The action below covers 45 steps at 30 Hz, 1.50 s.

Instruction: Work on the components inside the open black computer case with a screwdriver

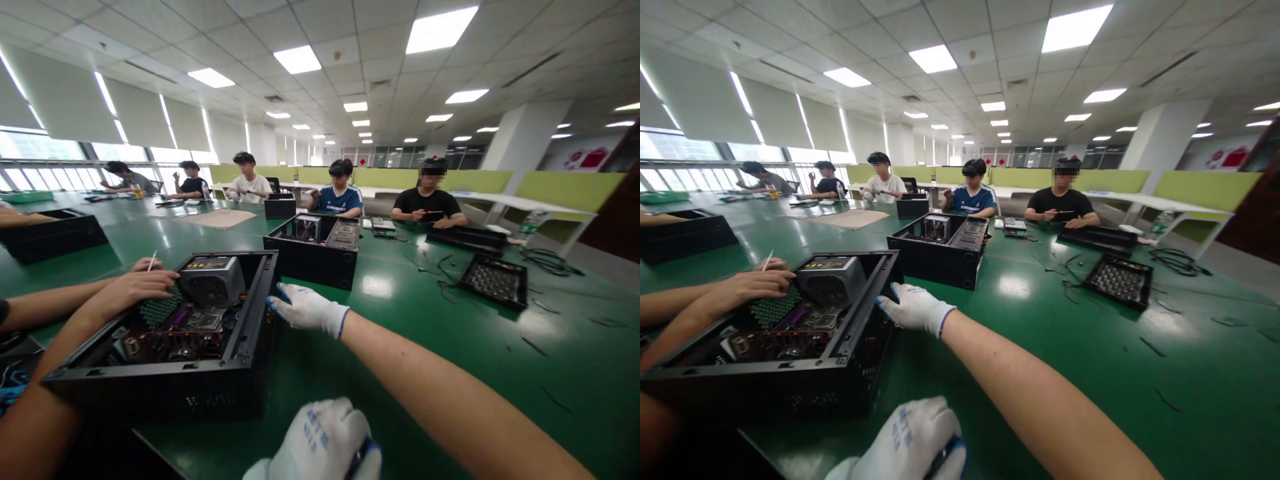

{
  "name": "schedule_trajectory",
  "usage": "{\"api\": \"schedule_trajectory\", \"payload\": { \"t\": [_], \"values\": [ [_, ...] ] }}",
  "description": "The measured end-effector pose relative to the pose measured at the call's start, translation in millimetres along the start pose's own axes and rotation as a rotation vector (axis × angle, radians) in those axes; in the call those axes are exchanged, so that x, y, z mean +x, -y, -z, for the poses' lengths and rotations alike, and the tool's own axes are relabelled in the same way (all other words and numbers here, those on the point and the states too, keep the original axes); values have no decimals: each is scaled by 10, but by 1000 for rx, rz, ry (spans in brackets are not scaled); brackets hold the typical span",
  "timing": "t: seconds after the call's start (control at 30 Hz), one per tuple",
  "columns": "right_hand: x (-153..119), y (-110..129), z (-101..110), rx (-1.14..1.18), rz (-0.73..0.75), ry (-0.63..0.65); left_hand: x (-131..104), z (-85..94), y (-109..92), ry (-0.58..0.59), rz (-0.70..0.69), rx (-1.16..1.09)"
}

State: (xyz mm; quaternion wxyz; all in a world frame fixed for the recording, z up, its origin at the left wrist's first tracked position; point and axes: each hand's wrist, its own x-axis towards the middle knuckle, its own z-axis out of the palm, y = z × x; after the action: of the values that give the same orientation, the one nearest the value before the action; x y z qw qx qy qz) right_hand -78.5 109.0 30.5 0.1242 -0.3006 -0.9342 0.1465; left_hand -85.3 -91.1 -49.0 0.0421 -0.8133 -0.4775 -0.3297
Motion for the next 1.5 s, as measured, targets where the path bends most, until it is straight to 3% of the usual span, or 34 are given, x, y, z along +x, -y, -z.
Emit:
{"api": "schedule_trajectory", "payload": {
  "t": [0.1,0.23,0.33,0.43,0.63,0.77,0.93,1.1,1.3,1.4,1.5],
  "values": [
    [123,-233,115,-151,-44,-79,111,-201,256,-4,40,10],
    [265,-731,428,-352,-189,-154,177,-475,505,-22,55,-8],
    [426,-1082,645,-454,-266,-127,157,-633,594,-84,64,-28],
    [630,-1300,748,-518,-305,-63,117,-709,628,-51,72,-42],
    [927,-1400,635,-594,-349,-63,105,-776,702,-36,88,9],
    [926,-1401,573,-641,-331,-145,122,-809,751,-8,63,28],
    [832,-1357,640,-648,-296,-121,140,-784,767,36,57,32],
    [455,-1210,669,-635,-262,-92,148,-710,784,34,87,35],
    [-514,-919,702,-629,-204,-76,124,-582,829,-43,108,24],
    [-1108,-770,717,-629,-145,-82,172,-387,728,-43,128,2],
    [-1701,-636,713,-646,-52,-119,274,-32,499,-45,72,-1]
  ]
}}
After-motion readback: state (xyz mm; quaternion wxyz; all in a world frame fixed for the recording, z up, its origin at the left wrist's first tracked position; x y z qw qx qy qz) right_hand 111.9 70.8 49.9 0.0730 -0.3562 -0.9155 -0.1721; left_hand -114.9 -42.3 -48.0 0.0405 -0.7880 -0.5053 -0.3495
